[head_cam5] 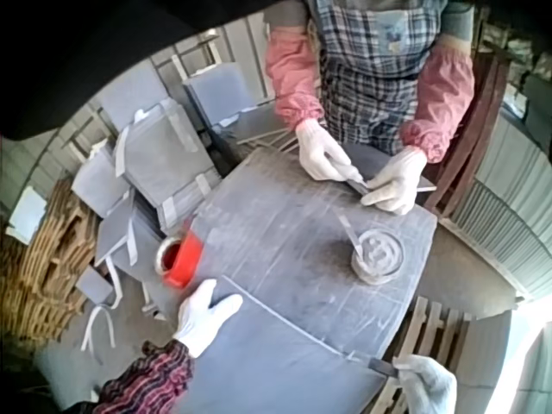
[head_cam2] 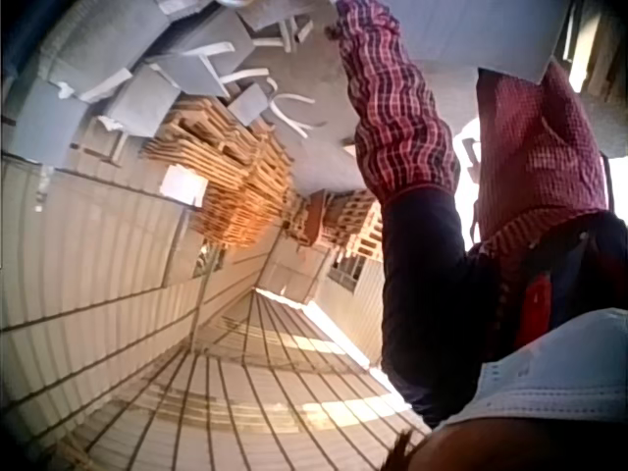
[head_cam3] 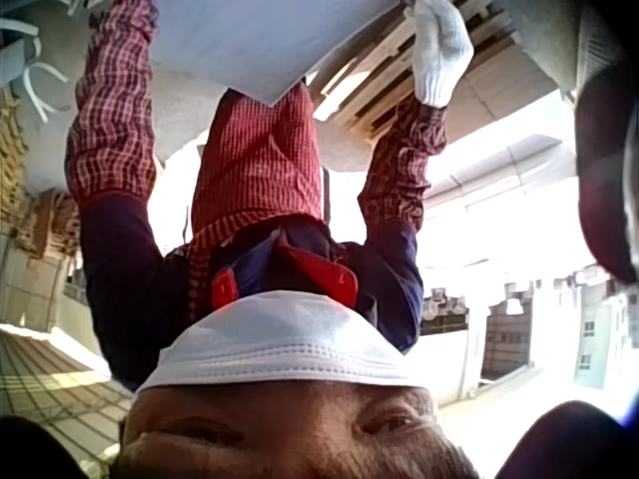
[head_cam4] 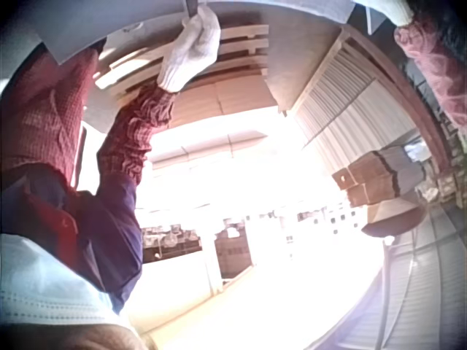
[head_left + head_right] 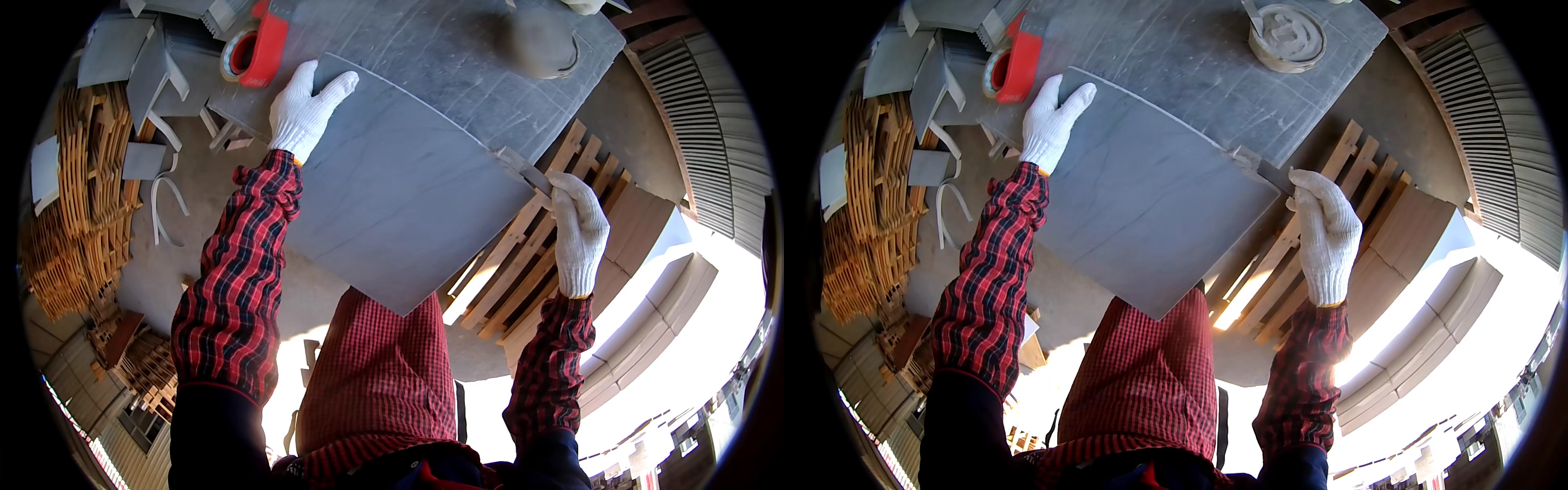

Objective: The person assembles flat-pack furniture by handling gray panels, cardboard spacers, and tape. They place panels on a workbench, insert cardboard between them, and secure the stack with tape while a coworker assists.

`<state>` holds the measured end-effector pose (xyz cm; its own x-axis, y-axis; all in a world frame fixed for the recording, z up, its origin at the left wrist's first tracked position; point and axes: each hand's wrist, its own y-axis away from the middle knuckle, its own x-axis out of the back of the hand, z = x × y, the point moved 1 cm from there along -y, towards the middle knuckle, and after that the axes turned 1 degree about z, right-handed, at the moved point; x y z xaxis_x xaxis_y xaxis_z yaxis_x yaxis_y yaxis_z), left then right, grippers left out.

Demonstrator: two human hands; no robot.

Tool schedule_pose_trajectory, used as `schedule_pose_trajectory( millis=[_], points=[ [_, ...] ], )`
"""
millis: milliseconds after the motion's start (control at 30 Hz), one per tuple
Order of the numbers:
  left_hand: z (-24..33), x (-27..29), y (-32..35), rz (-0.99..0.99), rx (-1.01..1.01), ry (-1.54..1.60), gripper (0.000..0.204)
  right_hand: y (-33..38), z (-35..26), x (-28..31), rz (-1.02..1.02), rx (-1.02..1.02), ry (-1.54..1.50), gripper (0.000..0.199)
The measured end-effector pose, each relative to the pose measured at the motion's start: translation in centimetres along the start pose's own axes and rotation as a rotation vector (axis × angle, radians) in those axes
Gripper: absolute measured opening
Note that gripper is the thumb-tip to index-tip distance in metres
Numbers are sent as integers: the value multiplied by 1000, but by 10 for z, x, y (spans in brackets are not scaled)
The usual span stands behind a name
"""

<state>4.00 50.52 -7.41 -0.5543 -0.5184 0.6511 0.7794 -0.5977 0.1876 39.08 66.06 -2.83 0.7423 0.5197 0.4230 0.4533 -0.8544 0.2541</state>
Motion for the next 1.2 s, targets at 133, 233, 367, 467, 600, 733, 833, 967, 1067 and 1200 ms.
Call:
schedule_pose_trajectory(
  millis=[133, 233, 367, 467, 600, 733, 833, 967, 1067, 1200],
  points=[
    [-4, 0, -1, 0, 10, -23, 59, 0, 2, 0, -5, 18, 10, 18],
    [-4, 0, -1, 3, -8, -24, 60, -1, 1, 0, 7, 22, -20, 19],
    [-6, 0, -2, 13, -15, -30, 60, -3, -2, -4, 13, 77, -23, 19],
    [-8, 0, -2, 18, -18, -39, 61, -6, -1, -10, 14, 121, -1, 19],
    [4, 2, 0, -48, 43, -73, 49, -9, 0, -13, -2, 158, -24, 19],
    [-3, 2, -1, -4, 18, -67, 53, -11, 4, -15, 0, 218, 35, 19],
    [-12, -1, -3, 47, -29, -54, 61, -11, 4, -15, 0, 234, 49, 19],
    [-2, 2, -1, -27, 20, -52, 53, -12, 8, -15, 15, 264, 69, 18],
    [-7, 1, -2, -3, 26, -94, 48, -11, 7, -15, 10, 286, 84, 18],
    [4, 2, 1, -45, 40, -30, 48, -11, 6, -14, 29, 313, 143, 17]
  ],
)
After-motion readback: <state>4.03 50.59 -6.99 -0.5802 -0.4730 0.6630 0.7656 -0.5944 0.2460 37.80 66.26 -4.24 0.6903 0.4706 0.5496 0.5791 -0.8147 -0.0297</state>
